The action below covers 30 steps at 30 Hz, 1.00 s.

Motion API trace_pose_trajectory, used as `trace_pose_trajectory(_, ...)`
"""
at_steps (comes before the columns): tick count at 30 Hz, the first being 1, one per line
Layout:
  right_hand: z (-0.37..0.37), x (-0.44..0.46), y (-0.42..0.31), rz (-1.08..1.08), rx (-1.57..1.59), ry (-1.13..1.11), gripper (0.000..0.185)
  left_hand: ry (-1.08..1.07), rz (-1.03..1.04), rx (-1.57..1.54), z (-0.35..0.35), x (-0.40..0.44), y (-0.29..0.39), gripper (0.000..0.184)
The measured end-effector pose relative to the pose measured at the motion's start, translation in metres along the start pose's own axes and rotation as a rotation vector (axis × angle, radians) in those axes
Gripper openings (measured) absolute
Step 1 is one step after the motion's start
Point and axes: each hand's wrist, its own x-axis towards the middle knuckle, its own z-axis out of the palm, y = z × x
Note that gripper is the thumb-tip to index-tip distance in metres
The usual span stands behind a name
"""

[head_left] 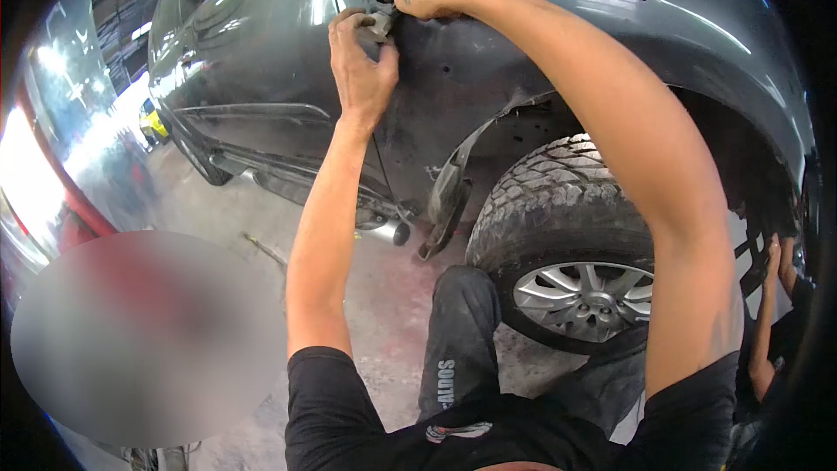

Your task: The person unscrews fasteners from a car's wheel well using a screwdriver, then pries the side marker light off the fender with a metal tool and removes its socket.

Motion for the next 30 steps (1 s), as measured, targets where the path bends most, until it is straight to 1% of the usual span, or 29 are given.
trace_pose_trajectory(1,-0.007,0.003,-0.009,0.099,-0.049,-0.147,0.027,0.003,-0.005,0.003,-0.002,0.000,0.003,0.043)
trace_pose_trajectory(2,-0.015,0.005,-0.018,0.198,-0.097,-0.294,0.026,-0.049,-0.095,0.003,-0.004,0.001,0.011,0.044)
trace_pose_trajectory(3,-0.023,0.003,-0.025,0.120,-0.174,-0.315,0.025,-0.102,-0.185,0.001,-0.006,0.003,0.016,0.046)
trace_pose_trajectory(5,-0.015,0.009,-0.006,-0.135,-0.185,-0.147,0.023,-0.122,-0.236,0.043,-0.007,0.008,0.011,0.047)
trace_pose_trajectory(6,-0.015,0.012,0.000,-0.139,-0.190,-0.154,0.023,-0.120,-0.128,0.108,-0.008,0.011,0.007,0.044)
trace_pose_trajectory(7,-0.021,0.013,-0.003,-0.131,-0.189,-0.231,0.023,-0.116,-0.022,0.174,-0.009,0.011,0.003,0.042)
trace_pose_trajectory(8,-0.024,0.014,-0.005,-0.122,-0.188,-0.307,0.024,-0.117,-0.031,0.149,-0.010,0.010,0.000,0.043)
trace_pose_trajectory(9,-0.022,0.017,-0.001,-0.124,-0.192,-0.313,0.024,-0.111,-0.036,0.149,-0.010,0.010,-0.003,0.043)
trace_pose_trajectory(11,-0.018,0.024,0.005,-0.357,-0.280,-0.235,0.028,-0.058,0.004,0.072,-0.008,0.009,-0.011,0.043)
trace_pose_trajectory(15,-0.022,0.029,0.007,-0.267,-0.289,-0.290,0.030,-0.006,-0.066,0.031,-0.001,0.002,-0.011,0.043)
trace_pose_trajectory(17,-0.014,0.032,0.015,-0.409,-0.331,-0.284,0.031,0.109,0.016,0.052,0.004,-0.002,-0.012,0.045)
trace_pose_trajectory(18,-0.012,0.033,0.020,-0.405,-0.328,-0.294,0.031,0.107,0.005,0.048,0.007,-0.004,-0.012,0.045)
trace_pose_trajectory(20,-0.010,0.032,0.023,-0.494,-0.360,-0.220,0.027,0.136,-0.075,0.040,0.010,-0.005,-0.009,0.046)
trace_pose_trajectory(21,-0.008,0.033,0.025,-0.493,-0.358,-0.229,0.027,0.136,-0.083,0.039,0.010,-0.004,-0.007,0.046)
trace_pose_trajectory(23,-0.002,0.035,0.031,-0.581,-0.383,-0.199,0.020,0.119,-0.147,0.030,0.010,-0.004,-0.005,0.047)
trace_pose_trajectory(24,0.008,0.040,0.046,-0.835,-0.357,-0.051,0.015,0.120,-0.155,0.030,0.008,-0.004,-0.003,0.047)
trace_pose_trajectory(25,0.007,0.039,0.043,-0.837,-0.354,-0.058,0.015,0.109,-0.115,0.075,0.006,-0.004,-0.002,0.044)
trace_pose_trajectory(26,0.003,0.037,0.036,-0.717,-0.329,-0.138,0.014,0.096,-0.074,0.119,0.004,-0.003,-0.001,0.042)
trace_pose_trajectory(27,-0.001,0.035,0.029,-0.596,-0.303,-0.217,0.013,0.095,-0.079,0.120,0.003,-0.002,-0.002,0.042)
trace_pose_trajectory(28,0.000,0.034,0.027,-0.557,-0.318,-0.214,0.012,0.082,-0.068,0.106,0.003,-0.001,-0.003,0.041)
trace_pose_trajectory(30,0.002,0.034,0.029,-0.575,-0.335,-0.200,0.011,0.074,-0.062,0.089,0.002,0.001,-0.006,0.040)
